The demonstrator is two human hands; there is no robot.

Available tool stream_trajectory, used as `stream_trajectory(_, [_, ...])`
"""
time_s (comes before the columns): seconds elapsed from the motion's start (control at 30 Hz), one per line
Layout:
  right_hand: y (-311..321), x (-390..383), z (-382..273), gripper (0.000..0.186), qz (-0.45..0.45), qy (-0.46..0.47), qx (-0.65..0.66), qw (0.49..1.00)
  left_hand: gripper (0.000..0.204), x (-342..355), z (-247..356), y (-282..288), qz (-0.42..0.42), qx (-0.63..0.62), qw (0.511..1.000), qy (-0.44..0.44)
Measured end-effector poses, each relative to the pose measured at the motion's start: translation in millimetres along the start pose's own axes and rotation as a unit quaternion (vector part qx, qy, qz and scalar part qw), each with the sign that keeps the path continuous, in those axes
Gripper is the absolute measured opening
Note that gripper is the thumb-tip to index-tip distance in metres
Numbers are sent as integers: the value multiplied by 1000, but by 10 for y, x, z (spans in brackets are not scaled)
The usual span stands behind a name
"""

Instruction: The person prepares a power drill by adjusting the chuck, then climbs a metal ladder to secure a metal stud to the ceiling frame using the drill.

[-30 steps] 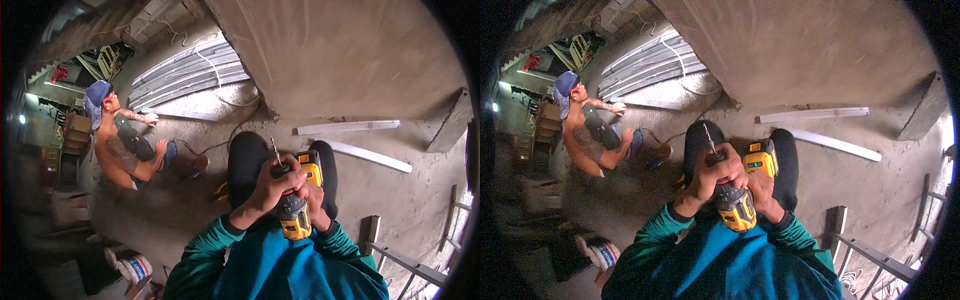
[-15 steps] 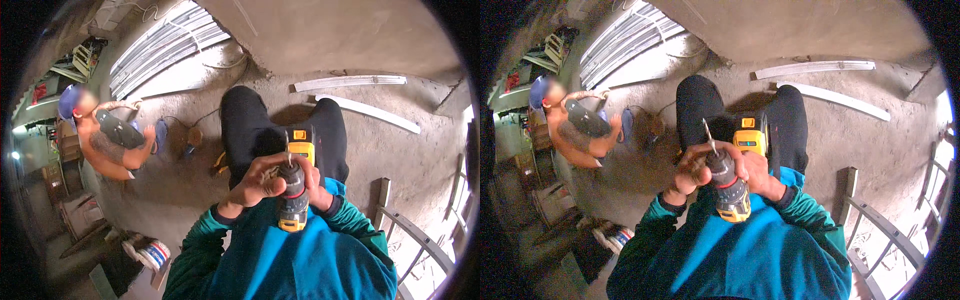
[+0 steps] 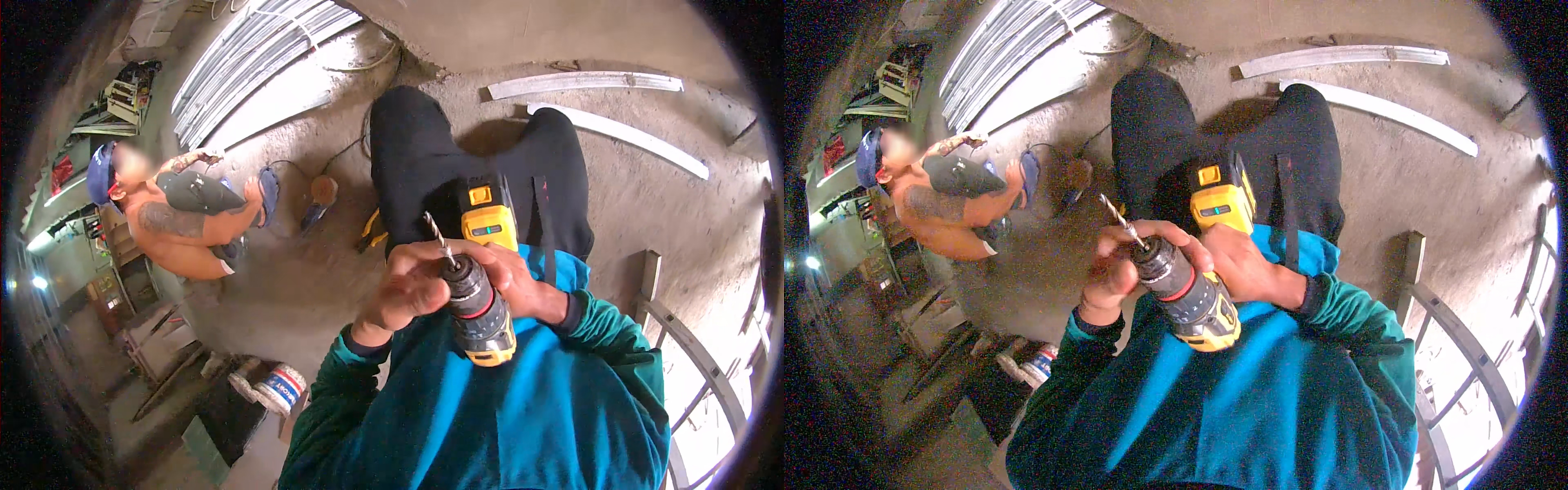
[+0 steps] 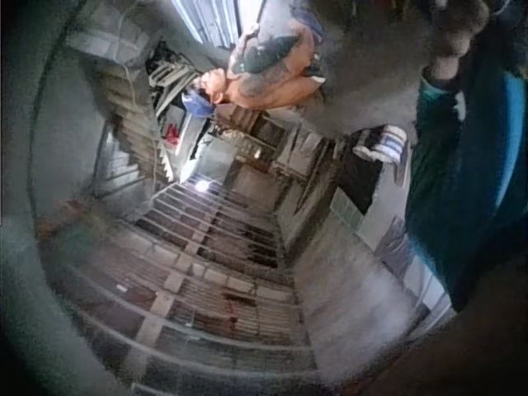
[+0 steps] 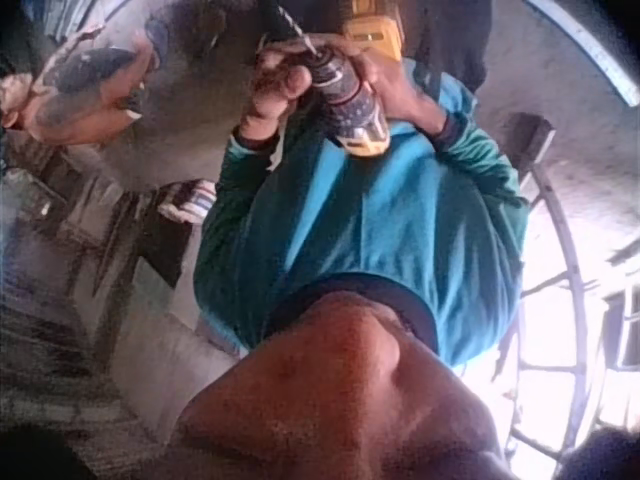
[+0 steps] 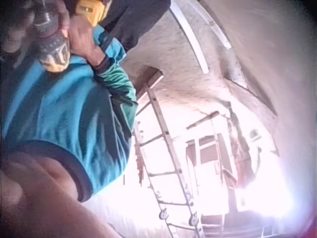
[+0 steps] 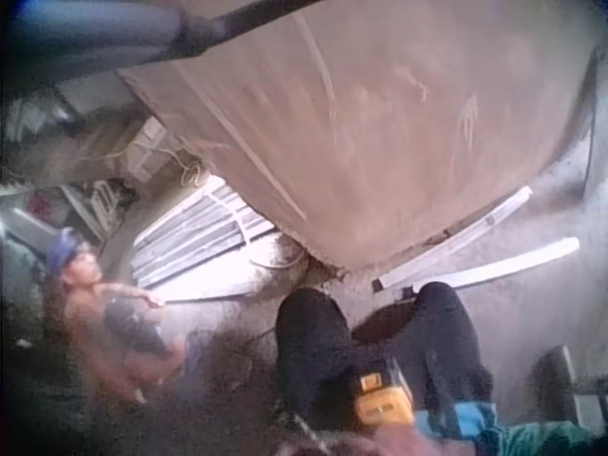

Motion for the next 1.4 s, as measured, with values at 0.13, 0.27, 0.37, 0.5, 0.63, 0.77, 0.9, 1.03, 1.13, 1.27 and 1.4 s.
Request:
stream_trajectory(0.13, [1, -26, -160, 50, -75, -21, 78, 994, 64, -131, -89, 143, 39, 5, 997, 71])
stream_trajectory(0.27, [332, 90, -168, 72, -213, -54, 218, 951, 51, -285, -196, 240, -3, -26, 997, 66])
stream_trajectory(0.37, [369, -1, -256, 61, -204, -68, 438, 873, 44, -314, -171, 227, -89, -50, 994, 38])
stream_trajectory(0.5, [379, 196, -587, 46, -131, -199, 325, 915, 41, -259, -109, 200, -106, 76, 991, -37])
stream_trajectory(0.63, [387, 260, -624, 47, -44, -267, 333, 903, 32, -256, 112, -12, -14, 119, 992, -49])
stream_trajectory(0.77, [381, 235, -655, 49, -68, -263, 284, 920, 30, -436, 63, 74, 88, 243, 966, 15])
stream_trajectory(0.9, [274, 221, -557, 52, -101, -335, 309, 884, 42, -447, 76, 143, 92, 273, 958, -13])
stream_trajectory(1.03, [309, 309, -606, 48, -134, -244, 289, 916, 47, -380, 51, 148, 7, 250, 968, 2])
stream_trajectory(1.13, [284, 293, -613, 47, -159, -268, 297, 903, 49, -461, 48, 179, 16, 247, 969, -28])
stream_trajectory(1.27, [292, 336, -606, 52, -125, -231, 257, 930, 47, -382, 34, 106, 60, 137, 989, 3])
stream_trajectory(1.4, [285, 358, -626, 55, -119, -223, 260, 932, 43, -394, -30, 179, 56, 54, 995, 64])
Point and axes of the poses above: each hand's wrist, its own x-axis towards the middle knuckle, its own y-axis out of the back of the hand, z = x × y, the point moved 6 cm from there along x, towards the middle knuckle, and after that the axes turned 14 degrees about -x, right-handed, at the moved point
